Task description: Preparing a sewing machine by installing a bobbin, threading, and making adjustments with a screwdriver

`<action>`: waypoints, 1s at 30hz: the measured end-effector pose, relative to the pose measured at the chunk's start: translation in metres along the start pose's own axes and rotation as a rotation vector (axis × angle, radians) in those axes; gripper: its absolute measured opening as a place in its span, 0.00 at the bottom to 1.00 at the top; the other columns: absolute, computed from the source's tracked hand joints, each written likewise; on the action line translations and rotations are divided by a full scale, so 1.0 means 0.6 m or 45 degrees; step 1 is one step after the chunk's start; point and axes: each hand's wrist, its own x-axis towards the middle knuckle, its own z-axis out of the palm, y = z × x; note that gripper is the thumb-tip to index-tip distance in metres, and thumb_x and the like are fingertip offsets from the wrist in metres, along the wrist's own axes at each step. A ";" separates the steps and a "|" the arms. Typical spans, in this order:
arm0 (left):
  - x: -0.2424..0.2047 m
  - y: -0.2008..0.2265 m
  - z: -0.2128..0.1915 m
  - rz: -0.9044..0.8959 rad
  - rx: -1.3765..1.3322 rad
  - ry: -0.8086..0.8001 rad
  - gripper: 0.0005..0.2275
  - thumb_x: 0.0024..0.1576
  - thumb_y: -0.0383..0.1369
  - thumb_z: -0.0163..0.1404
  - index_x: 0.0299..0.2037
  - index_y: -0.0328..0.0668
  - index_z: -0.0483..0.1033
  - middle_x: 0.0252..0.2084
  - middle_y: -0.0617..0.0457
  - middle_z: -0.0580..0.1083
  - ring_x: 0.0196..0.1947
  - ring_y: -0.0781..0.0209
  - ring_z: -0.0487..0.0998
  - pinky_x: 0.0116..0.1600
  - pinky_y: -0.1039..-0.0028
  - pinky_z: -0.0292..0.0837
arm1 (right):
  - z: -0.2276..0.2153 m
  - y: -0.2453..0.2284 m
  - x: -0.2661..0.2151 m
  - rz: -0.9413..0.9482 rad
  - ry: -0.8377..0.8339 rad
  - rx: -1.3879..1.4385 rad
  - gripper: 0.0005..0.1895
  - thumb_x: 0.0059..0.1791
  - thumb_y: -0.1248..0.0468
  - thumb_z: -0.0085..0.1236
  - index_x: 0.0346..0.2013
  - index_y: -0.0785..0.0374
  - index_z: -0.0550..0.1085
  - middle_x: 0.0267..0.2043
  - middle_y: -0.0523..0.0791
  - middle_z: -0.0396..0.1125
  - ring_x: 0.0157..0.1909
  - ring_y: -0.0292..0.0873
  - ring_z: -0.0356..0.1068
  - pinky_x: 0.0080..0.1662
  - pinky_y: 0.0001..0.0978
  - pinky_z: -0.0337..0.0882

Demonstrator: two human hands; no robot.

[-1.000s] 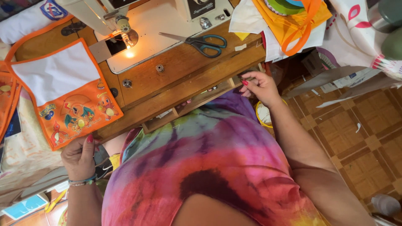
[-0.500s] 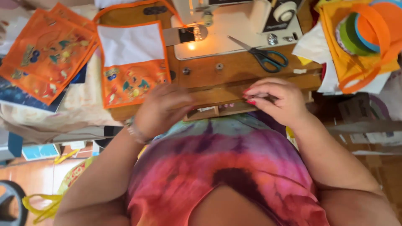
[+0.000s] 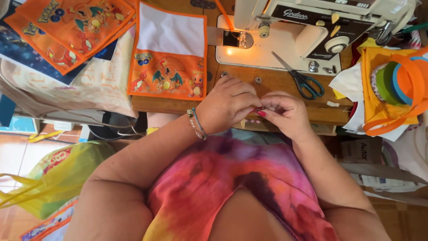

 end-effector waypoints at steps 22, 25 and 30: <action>-0.031 0.001 -0.005 0.347 0.294 0.008 0.08 0.62 0.26 0.52 0.30 0.47 0.75 0.28 0.59 0.69 0.29 0.61 0.71 0.61 0.59 0.67 | 0.035 -0.031 -0.012 -0.235 -0.081 -0.551 0.09 0.48 0.70 0.69 0.42 0.66 0.82 0.41 0.51 0.75 0.36 0.53 0.76 0.37 0.44 0.76; -0.046 -0.006 0.000 0.219 0.156 -0.026 0.08 0.65 0.27 0.49 0.34 0.46 0.77 0.32 0.59 0.73 0.32 0.60 0.75 0.61 0.60 0.67 | 0.038 -0.033 -0.018 -0.259 -0.027 -0.638 0.08 0.49 0.68 0.67 0.43 0.64 0.83 0.43 0.50 0.76 0.39 0.54 0.76 0.39 0.45 0.77; -0.063 0.012 0.008 -0.726 -0.482 -0.172 0.07 0.57 0.25 0.56 0.43 0.45 0.80 0.36 0.48 0.79 0.34 0.49 0.83 0.41 0.59 0.79 | 0.031 -0.022 -0.023 -0.245 0.004 -0.670 0.10 0.49 0.68 0.67 0.45 0.60 0.83 0.45 0.47 0.76 0.42 0.53 0.76 0.42 0.42 0.77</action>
